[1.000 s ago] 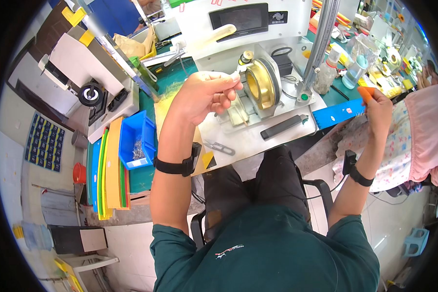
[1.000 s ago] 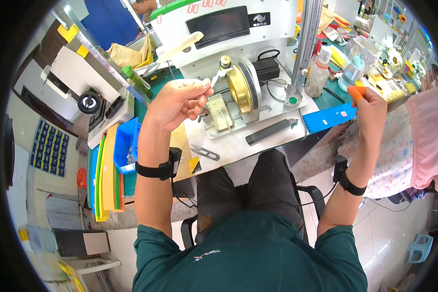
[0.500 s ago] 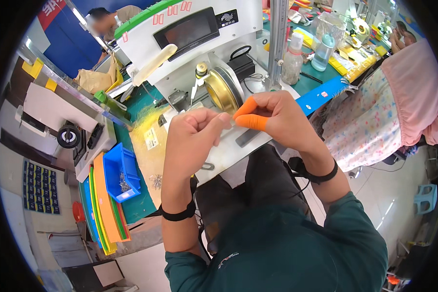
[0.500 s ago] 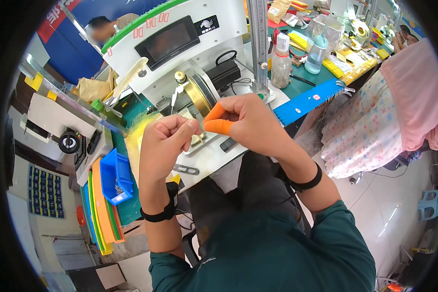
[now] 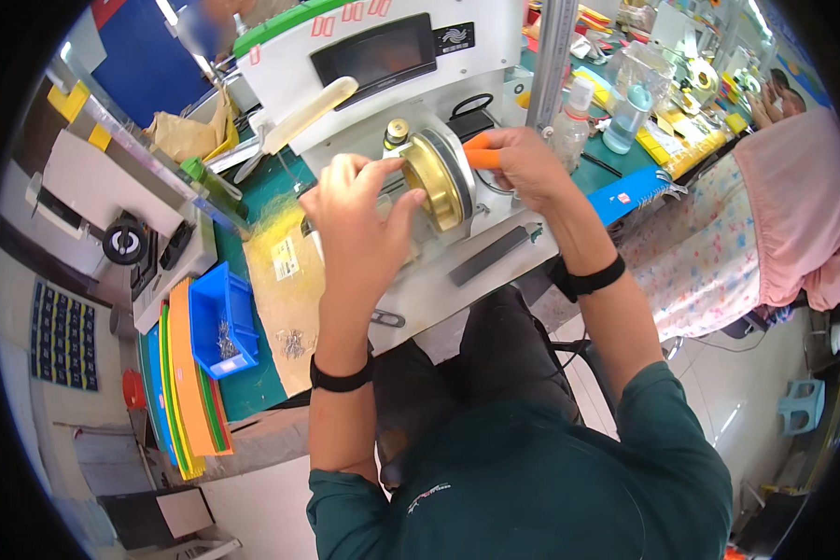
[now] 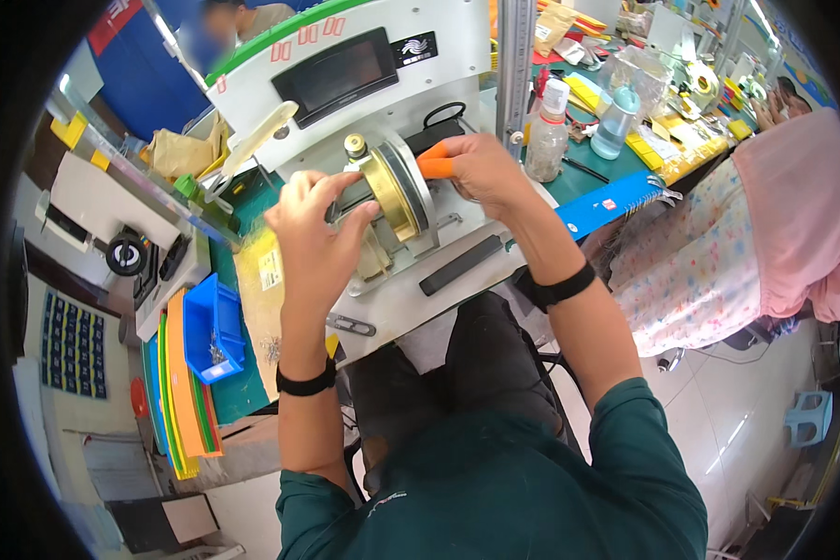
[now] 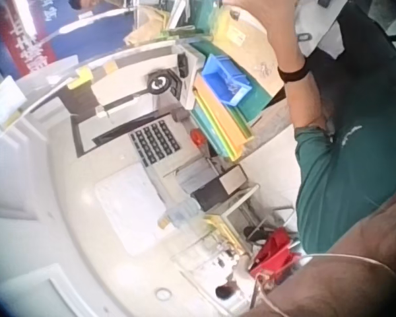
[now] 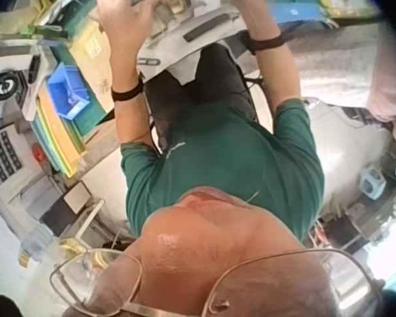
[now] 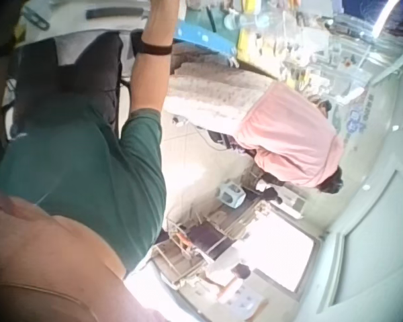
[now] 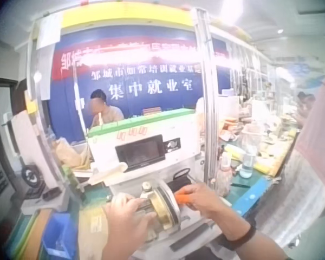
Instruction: Using a small rotating lathe and precision tools to process metal components.
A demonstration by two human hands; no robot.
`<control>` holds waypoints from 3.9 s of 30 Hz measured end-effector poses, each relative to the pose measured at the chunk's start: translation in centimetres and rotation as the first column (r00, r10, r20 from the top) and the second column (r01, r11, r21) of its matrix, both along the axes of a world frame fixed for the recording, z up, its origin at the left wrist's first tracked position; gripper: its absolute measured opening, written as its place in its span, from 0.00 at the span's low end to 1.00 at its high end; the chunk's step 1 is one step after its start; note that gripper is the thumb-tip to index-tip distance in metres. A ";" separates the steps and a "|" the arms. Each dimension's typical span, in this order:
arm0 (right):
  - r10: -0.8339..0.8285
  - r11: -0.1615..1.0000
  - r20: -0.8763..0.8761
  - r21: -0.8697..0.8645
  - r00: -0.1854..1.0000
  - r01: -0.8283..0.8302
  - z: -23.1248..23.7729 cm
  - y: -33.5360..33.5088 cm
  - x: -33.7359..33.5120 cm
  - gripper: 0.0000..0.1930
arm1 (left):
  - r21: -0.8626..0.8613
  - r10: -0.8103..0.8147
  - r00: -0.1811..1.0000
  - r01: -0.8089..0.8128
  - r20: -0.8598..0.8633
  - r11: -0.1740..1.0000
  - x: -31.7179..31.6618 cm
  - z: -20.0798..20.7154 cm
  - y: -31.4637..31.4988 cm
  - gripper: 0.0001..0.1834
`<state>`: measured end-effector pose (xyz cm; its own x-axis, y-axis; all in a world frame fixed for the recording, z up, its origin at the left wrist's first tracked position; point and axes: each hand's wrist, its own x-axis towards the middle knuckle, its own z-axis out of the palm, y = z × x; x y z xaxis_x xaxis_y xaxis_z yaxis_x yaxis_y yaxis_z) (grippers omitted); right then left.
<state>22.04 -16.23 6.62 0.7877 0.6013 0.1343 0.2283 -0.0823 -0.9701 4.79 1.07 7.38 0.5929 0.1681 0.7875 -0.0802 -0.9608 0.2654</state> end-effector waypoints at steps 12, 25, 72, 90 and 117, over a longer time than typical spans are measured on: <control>0.307 0.944 -0.459 0.256 0.833 -0.207 -3.5 3.0 0.7 0.09 | -0.095 -0.007 1.000 0.006 -0.010 0.995 1.3 -1.7 0.6 0.07; 0.023 1.000 -0.081 -0.003 0.996 -0.023 -0.4 -6.8 3.3 0.05 | -0.734 -0.399 0.670 0.679 0.625 -0.008 -7.2 0.6 3.2 0.09; -0.548 0.834 -0.031 0.053 0.836 0.549 -4.1 -7.8 6.7 0.13 | -0.879 -0.345 0.896 0.383 0.280 0.283 -4.2 -5.4 6.3 0.06; -0.618 0.659 0.448 -0.153 0.646 0.737 -6.6 -8.7 7.5 0.11 | -0.632 0.053 0.998 -0.021 0.033 0.775 -4.1 -7.9 4.3 0.06; -0.322 0.899 -0.276 0.209 0.905 0.384 -10.2 15.3 -11.9 0.07 | -0.773 -0.638 0.622 0.081 -0.454 0.629 1.3 0.8 10.9 0.11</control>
<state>10.09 -0.92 -3.54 0.9683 0.2473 0.0341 -0.0006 0.1390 -0.9903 6.04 11.93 8.18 0.9957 0.0769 -0.0509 0.0795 -0.4355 0.8967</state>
